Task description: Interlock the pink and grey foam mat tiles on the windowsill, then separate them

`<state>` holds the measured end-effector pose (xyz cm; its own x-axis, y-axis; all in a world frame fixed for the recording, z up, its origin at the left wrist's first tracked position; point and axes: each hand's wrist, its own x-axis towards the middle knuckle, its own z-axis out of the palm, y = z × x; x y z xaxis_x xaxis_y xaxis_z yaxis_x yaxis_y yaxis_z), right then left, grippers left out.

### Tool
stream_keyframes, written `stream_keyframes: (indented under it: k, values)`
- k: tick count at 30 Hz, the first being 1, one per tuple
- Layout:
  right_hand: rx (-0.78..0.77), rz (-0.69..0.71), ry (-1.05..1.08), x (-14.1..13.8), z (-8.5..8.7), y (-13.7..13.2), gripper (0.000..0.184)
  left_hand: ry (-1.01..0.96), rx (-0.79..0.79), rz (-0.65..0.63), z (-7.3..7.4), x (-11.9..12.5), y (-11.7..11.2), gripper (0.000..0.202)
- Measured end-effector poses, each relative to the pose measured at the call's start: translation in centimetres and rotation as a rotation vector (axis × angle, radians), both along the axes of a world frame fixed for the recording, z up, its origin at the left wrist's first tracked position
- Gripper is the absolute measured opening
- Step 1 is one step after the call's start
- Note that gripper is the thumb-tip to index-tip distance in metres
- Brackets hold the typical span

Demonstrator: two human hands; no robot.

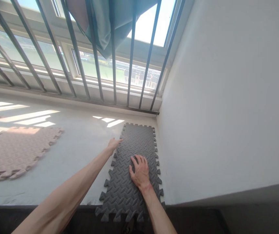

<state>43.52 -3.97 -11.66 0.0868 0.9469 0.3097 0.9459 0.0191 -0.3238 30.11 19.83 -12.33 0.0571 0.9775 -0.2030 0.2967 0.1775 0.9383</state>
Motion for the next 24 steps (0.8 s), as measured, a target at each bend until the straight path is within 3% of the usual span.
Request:
stream_keyframes:
  k: [3, 7, 13, 19, 24]
  values:
    - [-0.061, 0.039, -0.009, -1.4, 0.1, 0.3, 0.056, -0.006, -0.009, -0.029, 0.4, 0.0, 0.7, 0.050]
    - [-0.097, -0.026, -0.002, -3.5, -0.1, 0.5, 0.070, 0.007, 0.056, -0.064, 1.3, 0.9, 1.1, 0.044]
    - [-0.109, -0.052, 0.007, -4.0, 0.2, 0.5, 0.070, 0.021, 0.225, -0.108, 2.9, 1.7, 0.3, 0.034]
    - [-0.115, -0.056, -0.003, -4.0, 0.5, 0.3, 0.071, -0.113, 0.423, -0.190, 6.4, 3.2, 0.3, 0.032]
    - [-0.132, -0.059, -0.025, -3.9, 0.7, 0.2, 0.071, -0.318, 0.398, -0.214, 8.9, 3.3, 1.0, 0.039]
